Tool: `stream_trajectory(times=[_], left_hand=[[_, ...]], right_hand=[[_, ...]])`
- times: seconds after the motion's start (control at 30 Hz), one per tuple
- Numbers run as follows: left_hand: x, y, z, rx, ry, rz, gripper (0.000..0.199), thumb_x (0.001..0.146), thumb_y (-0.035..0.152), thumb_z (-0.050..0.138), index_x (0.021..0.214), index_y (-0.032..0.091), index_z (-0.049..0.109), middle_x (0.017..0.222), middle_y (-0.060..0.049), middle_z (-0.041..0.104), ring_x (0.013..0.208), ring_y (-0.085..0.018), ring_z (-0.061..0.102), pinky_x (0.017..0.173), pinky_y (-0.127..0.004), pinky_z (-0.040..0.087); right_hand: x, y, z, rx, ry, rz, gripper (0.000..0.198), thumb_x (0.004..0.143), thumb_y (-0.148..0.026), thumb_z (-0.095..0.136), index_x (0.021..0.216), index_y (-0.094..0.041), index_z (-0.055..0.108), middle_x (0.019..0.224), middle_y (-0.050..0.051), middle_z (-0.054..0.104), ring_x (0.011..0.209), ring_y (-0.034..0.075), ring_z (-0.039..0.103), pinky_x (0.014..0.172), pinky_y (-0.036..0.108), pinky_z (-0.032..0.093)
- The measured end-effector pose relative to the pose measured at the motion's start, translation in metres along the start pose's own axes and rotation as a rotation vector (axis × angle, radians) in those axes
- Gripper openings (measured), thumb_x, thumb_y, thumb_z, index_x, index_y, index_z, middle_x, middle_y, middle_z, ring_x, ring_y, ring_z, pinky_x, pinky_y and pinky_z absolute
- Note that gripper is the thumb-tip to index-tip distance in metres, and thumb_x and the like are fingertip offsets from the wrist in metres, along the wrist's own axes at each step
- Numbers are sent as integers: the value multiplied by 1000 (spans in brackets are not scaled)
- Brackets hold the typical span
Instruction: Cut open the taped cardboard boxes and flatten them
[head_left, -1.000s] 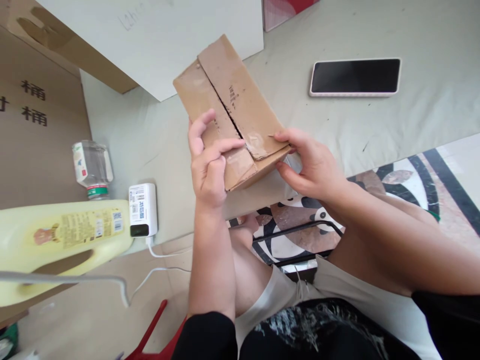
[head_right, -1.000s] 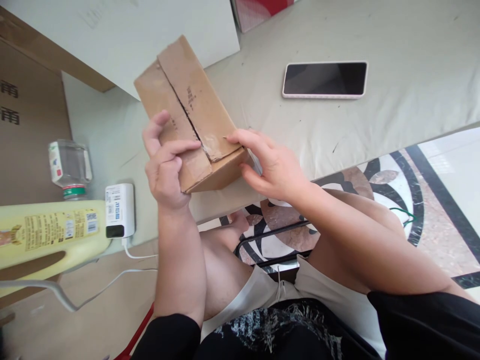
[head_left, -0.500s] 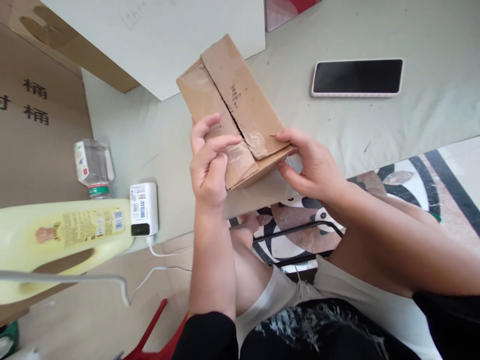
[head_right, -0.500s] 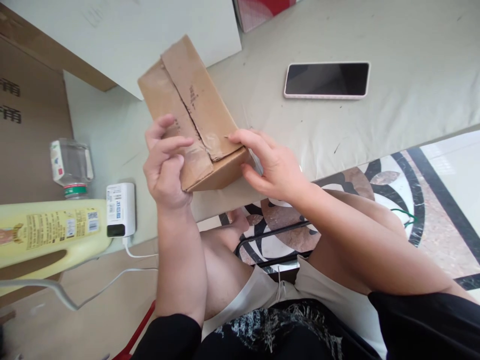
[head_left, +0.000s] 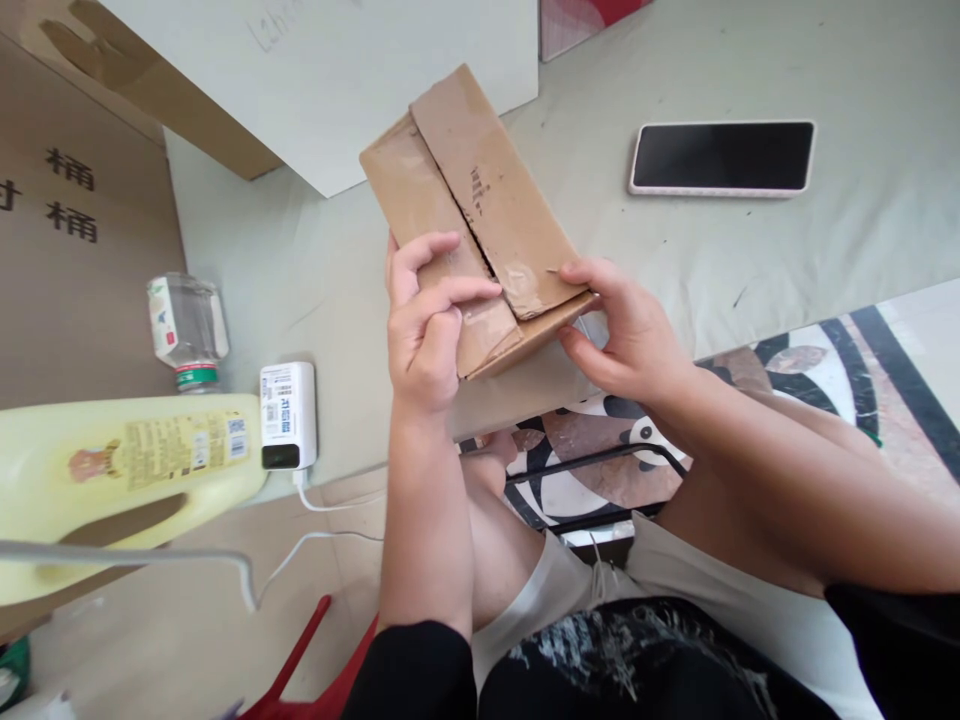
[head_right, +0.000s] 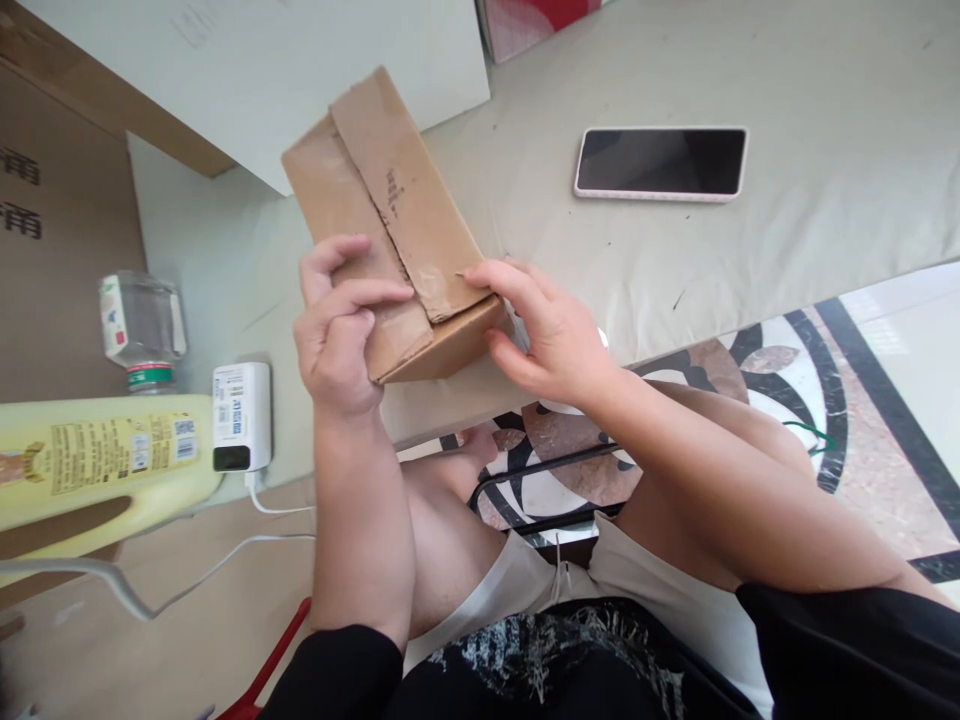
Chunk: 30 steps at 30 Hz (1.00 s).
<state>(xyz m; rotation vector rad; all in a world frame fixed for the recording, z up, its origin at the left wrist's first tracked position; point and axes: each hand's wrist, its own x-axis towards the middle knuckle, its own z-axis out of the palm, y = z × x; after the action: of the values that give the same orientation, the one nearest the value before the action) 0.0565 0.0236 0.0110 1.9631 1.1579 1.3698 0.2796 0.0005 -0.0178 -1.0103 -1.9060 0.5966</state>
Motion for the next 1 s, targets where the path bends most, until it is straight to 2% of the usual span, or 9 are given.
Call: stream_trajectory(times=[0.27,0.4,0.5,0.57,0.63,0.7,0.77,0.9,1.0], left_hand=[[-1,-12,-1,8,-11,155,31,97,44,49,101,33,78,128,-5,56,124,-24,52,115,-48,42],[-2,-11,0,-1,16,131,30,96,44,50,101,34,78,127,-4,57,123,-24,52,114,-48,42],[-1,-11,2,-25,43,111,29,94,44,51,100,34,79,125,-5,57,121,-24,53,114,-49,42],[-1,-10,3,-32,55,116,31,94,47,51,98,34,79,124,-5,57,119,-24,54,114,-51,42],[0,-9,3,-28,62,87,35,93,55,51,95,34,79,123,-4,58,120,-26,55,117,-54,40],[0,-8,3,-25,66,20,41,90,64,50,90,33,78,122,-4,57,125,-28,54,121,-56,37],[0,-6,3,-27,69,-31,45,87,68,50,86,32,76,122,-4,57,128,-30,52,122,-56,35],[-1,-5,2,-30,59,28,38,92,57,50,90,30,77,124,-5,57,125,-28,54,120,-54,39],[0,-5,2,-34,55,74,32,93,50,52,102,31,75,122,-5,59,122,-26,56,115,-52,43]], right_hand=[[0,0,0,21,27,-33,58,80,-13,53,136,-29,45,134,7,62,127,23,61,104,43,55],[-1,2,1,7,0,16,59,81,-15,53,138,-30,44,139,6,60,127,25,60,103,44,56],[-3,9,0,40,1,49,63,81,-20,54,142,-29,41,139,7,59,115,24,65,89,42,60],[-2,16,-4,26,2,129,60,80,-22,56,139,-26,46,128,9,65,99,22,68,77,39,61],[0,22,-10,-83,6,258,48,79,-22,58,127,-23,56,115,9,69,87,22,67,72,38,59],[3,28,-17,-244,11,369,39,78,-24,60,116,-22,63,110,10,68,83,23,66,72,42,57],[6,32,-21,-365,1,438,39,76,-27,63,115,-22,64,112,12,66,85,26,65,76,46,56],[7,37,-21,-453,-84,524,47,73,-28,67,120,-21,63,100,12,68,91,32,64,80,52,53],[6,39,-18,-442,-85,512,44,75,-29,66,118,-23,63,83,7,68,81,30,64,77,50,54]])
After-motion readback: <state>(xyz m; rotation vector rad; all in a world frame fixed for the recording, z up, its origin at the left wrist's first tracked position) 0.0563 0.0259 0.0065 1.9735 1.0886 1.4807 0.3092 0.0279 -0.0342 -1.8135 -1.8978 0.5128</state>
